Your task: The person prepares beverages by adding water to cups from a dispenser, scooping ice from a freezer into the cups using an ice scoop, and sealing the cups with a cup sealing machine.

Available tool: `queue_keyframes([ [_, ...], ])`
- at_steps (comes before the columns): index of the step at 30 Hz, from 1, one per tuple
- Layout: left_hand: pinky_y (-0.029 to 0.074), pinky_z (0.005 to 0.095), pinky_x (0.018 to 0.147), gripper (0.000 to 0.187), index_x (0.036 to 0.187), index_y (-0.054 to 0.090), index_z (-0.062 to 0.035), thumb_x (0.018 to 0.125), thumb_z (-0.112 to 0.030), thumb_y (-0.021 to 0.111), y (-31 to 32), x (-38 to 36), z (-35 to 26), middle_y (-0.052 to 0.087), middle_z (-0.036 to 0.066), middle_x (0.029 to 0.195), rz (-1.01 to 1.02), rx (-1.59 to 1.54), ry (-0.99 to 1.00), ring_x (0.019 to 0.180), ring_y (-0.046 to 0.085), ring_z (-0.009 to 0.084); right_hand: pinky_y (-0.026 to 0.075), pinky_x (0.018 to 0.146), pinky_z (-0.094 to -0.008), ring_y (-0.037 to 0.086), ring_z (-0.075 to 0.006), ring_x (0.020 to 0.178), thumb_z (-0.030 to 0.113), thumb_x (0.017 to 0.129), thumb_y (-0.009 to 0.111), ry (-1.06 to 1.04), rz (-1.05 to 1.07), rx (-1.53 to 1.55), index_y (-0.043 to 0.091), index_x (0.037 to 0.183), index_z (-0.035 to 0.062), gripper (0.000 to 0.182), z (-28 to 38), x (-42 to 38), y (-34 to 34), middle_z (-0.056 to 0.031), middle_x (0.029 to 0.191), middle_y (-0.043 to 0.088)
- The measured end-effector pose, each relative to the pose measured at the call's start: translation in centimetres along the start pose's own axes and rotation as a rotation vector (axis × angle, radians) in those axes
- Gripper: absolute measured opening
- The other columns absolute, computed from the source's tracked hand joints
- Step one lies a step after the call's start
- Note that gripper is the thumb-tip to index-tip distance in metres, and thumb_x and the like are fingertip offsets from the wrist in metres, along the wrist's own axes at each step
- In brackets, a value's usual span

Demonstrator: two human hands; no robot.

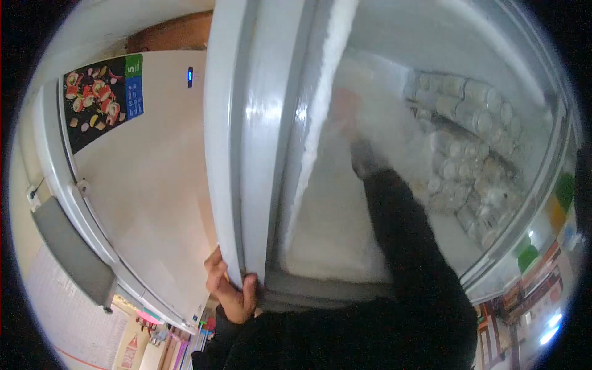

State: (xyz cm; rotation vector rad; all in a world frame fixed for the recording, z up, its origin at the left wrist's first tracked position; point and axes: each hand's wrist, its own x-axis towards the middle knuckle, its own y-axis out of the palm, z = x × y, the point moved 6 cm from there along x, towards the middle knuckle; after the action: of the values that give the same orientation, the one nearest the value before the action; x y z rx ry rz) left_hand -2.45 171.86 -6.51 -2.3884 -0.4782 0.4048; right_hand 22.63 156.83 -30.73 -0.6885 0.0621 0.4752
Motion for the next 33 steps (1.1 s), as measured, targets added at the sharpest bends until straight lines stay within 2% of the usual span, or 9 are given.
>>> queue_keyframes([
  [2, 0.03, 0.0435, 0.086, 0.049, 0.115, 0.025, -0.0103, 0.078, -0.014, 0.057, -0.2, -0.1, -0.2, 0.037, 0.028, 0.113, 0.037, 0.032, -0.01, 0.103, 0.04, 0.0321, 0.037, 0.075, -0.0371, 0.052, -0.022, 0.074, 0.02, 0.078, 0.048, 0.064, 0.033, 0.014, 0.057, 0.079, 0.0033, 0.019, -1.6, 0.7, 0.6, -0.0092, 0.082, 0.055],
  [6, 0.03, 0.0437, 0.086, 0.049, 0.114, 0.026, -0.0103, 0.078, -0.017, 0.058, 0.0, -0.2, 0.0, 0.037, 0.027, 0.111, -0.019, -0.048, -0.024, 0.103, 0.04, 0.0319, 0.037, 0.076, -0.0369, 0.052, -0.0217, 0.075, 0.02, 0.079, 0.048, -0.044, -0.037, 0.026, 0.056, 0.08, 0.0032, 0.019, 2.2, -0.8, -2.7, -0.0092, 0.083, 0.055],
  [13, 0.031, 0.0445, 0.085, 0.051, 0.115, 0.024, -0.0131, 0.078, -0.018, 0.058, 0.3, 0.0, 0.1, 0.036, 0.026, 0.111, 0.028, -0.026, -0.015, 0.103, 0.04, 0.0323, 0.037, 0.077, -0.0366, 0.052, -0.0213, 0.076, 0.019, 0.08, 0.047, -0.009, 0.073, 0.024, 0.056, 0.081, 0.003, 0.018, 0.4, -4.8, 0.7, -0.009, 0.085, 0.054],
  [16, 0.027, 0.0403, 0.086, 0.049, 0.114, 0.023, -0.0071, 0.081, -0.027, 0.054, 0.1, -0.2, 0.2, 0.035, 0.02, 0.113, -0.03, -0.081, -0.01, 0.102, 0.037, 0.0271, 0.037, 0.078, -0.0364, 0.051, -0.0211, 0.077, 0.019, 0.08, 0.047, -0.085, 0.057, 0.007, 0.055, 0.082, 0.003, 0.018, 1.7, -7.4, -2.3, -0.009, 0.086, 0.054],
  [19, 0.031, 0.043, 0.085, 0.05, 0.115, 0.025, -0.0121, 0.078, -0.018, 0.058, -0.1, -0.1, 0.1, 0.036, 0.026, 0.112, 0.01, -0.045, -0.054, 0.103, 0.04, 0.0315, 0.037, 0.079, -0.0363, 0.051, -0.0209, 0.078, 0.019, 0.081, 0.047, -0.005, 0.072, -0.011, 0.055, 0.082, 0.0029, 0.018, -0.4, -4.0, -0.2, -0.0089, 0.087, 0.054],
  [22, 0.031, 0.0426, 0.085, 0.049, 0.114, 0.025, -0.0106, 0.078, -0.017, 0.058, -0.1, 0.0, 0.0, 0.036, 0.027, 0.112, 0.01, -0.02, -0.003, 0.102, 0.04, 0.0313, 0.037, 0.079, -0.0361, 0.051, -0.0208, 0.078, 0.019, 0.081, 0.046, 0.109, 0.104, -0.047, 0.055, 0.083, 0.0029, 0.018, -1.0, -0.1, 1.0, -0.0088, 0.088, 0.054],
  [26, 0.031, 0.0422, 0.086, 0.049, 0.115, 0.024, -0.0104, 0.079, -0.015, 0.056, 0.0, 0.1, -0.3, 0.036, 0.026, 0.112, 0.001, -0.013, 0.004, 0.103, 0.04, 0.0308, 0.036, 0.08, -0.0359, 0.051, -0.0205, 0.079, 0.019, 0.081, 0.046, 0.025, 0.045, -0.064, 0.055, 0.084, 0.0028, 0.018, 1.1, -0.5, -0.8, -0.0088, 0.09, 0.053],
  [29, 0.025, 0.0424, 0.089, 0.051, 0.117, 0.019, -0.0054, 0.082, -0.027, 0.051, 0.1, -0.3, 0.0, 0.033, 0.021, 0.117, 0.022, 0.023, -0.006, 0.105, 0.036, 0.029, 0.036, 0.08, -0.0358, 0.051, -0.0203, 0.08, 0.019, 0.082, 0.046, 0.056, 0.07, -0.074, 0.054, 0.084, 0.0027, 0.018, -0.4, -0.5, 0.4, -0.0087, 0.09, 0.053],
  [33, 0.024, 0.0422, 0.09, 0.05, 0.117, 0.02, -0.0053, 0.082, -0.025, 0.051, 0.1, -0.4, 0.1, 0.033, 0.021, 0.116, 0.027, 0.054, 0.015, 0.106, 0.035, 0.0289, 0.036, 0.081, -0.0356, 0.05, -0.0201, 0.081, 0.018, 0.082, 0.045, 0.165, 0.13, -0.124, 0.054, 0.085, 0.0026, 0.018, -1.5, 1.1, 0.4, -0.0086, 0.092, 0.053],
])
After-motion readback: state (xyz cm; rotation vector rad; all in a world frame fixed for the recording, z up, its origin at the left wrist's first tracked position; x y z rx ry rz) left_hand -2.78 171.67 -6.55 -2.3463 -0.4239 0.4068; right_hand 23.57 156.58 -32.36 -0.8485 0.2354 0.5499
